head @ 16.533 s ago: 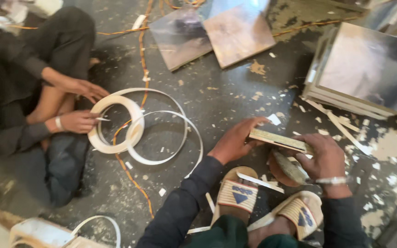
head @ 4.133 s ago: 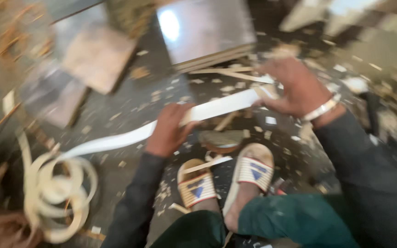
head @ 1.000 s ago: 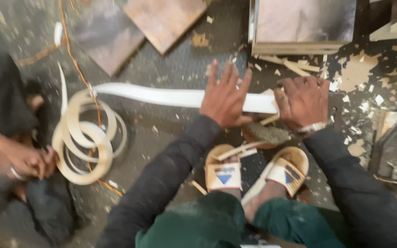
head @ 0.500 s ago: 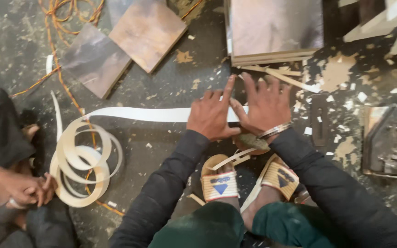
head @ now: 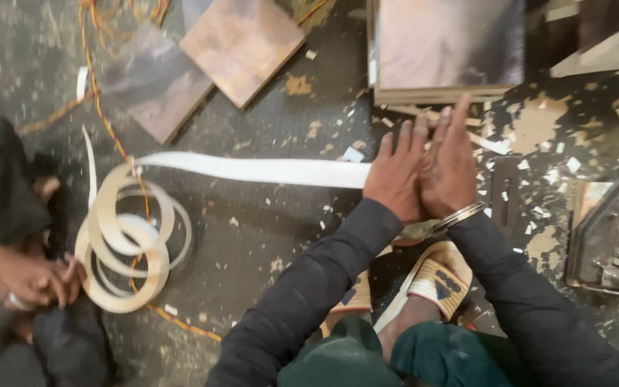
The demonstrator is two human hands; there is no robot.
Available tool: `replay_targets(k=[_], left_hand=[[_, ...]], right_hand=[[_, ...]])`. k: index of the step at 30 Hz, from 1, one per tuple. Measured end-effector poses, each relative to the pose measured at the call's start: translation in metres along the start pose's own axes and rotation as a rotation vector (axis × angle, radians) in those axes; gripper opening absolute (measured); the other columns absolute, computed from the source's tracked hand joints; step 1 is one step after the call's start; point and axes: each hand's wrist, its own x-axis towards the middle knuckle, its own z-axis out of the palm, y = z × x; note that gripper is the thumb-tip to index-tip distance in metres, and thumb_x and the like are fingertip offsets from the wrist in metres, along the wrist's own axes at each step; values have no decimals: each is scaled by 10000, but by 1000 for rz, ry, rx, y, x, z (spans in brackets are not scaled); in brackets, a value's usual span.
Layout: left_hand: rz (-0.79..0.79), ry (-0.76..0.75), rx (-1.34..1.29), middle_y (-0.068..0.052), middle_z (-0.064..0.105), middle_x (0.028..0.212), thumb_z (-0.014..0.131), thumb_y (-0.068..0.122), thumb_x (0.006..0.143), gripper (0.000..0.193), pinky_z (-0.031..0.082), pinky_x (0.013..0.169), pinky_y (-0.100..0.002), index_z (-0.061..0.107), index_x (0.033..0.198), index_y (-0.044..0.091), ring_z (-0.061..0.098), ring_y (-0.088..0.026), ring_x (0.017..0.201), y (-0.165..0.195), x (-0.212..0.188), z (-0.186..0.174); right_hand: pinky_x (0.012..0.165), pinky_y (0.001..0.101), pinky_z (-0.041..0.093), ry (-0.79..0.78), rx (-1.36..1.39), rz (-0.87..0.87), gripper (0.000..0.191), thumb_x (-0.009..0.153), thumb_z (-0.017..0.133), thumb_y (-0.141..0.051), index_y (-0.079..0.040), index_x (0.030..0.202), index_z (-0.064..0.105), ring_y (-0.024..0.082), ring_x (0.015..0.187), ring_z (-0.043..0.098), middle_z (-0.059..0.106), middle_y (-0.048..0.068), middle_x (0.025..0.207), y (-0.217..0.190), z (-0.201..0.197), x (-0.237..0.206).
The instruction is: The person cuts white strips with a guillotine-style cutter and applies them to the edges of square panels. They then place the finished panels into a stack of similar frames.
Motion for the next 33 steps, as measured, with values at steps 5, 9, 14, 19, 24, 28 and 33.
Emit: replay_targets(k=[5,9,14,19,24,28,33], left_hand=[[11,-192,-95,-248,404,1534,741,548,757,957,333,1156,-546,401,1464,0,384,-429,1465,-16,-15,1],[-4,-10,-163,-234,601,1243,853,582,598,1133,331,1081,-643,423,1494,39,569,-412,1191,-63,-42,-21],[-95,-20,-156,-207,670,1085,875,576,726,882,383,1116,-596,530,1340,45,596,-390,1134,-86,-54,-40],[-63,193,-249,-217,665,1079,887,438,588,883,403,1044,-544,581,1304,21,572,-410,1113,-81,-55,-38],[-9,327,-394,-219,650,1254,767,213,759,667,410,1177,-483,544,1339,-30,569,-390,1250,-88,-55,-16],[-24,205,-253,-193,676,1148,766,199,766,555,411,1145,-490,578,1263,37,594,-381,1187,-88,-56,-16],[-107,51,-246,-204,664,1157,915,491,641,914,379,1088,-540,541,1355,60,591,-406,1148,-77,-55,-42]], right_hand=[[843,527,521,-277,-93,174,969,981,438,-636,-43,1675,112,468,1056,645,635,307,1305,-14,-9,-2],[843,547,494,-216,-253,-61,879,996,539,-589,-40,1632,281,460,938,624,690,289,1148,-21,-15,4],[919,551,445,-257,-347,-46,808,998,520,-604,-58,1580,394,432,1053,603,690,233,1050,-21,-17,8],[846,540,378,-299,-620,-30,984,936,485,-729,-42,1626,344,362,883,554,640,217,969,-33,-5,14],[929,523,373,-156,-306,-133,873,1138,345,-688,-22,1690,230,343,1059,517,591,152,1190,-57,46,9],[900,555,365,-188,-508,-195,1039,976,366,-814,-40,1658,246,328,1012,516,585,153,1076,-47,40,2],[941,583,359,-282,-724,-103,1137,878,339,-910,-85,1651,210,328,1011,542,602,167,1043,-24,-7,1]])
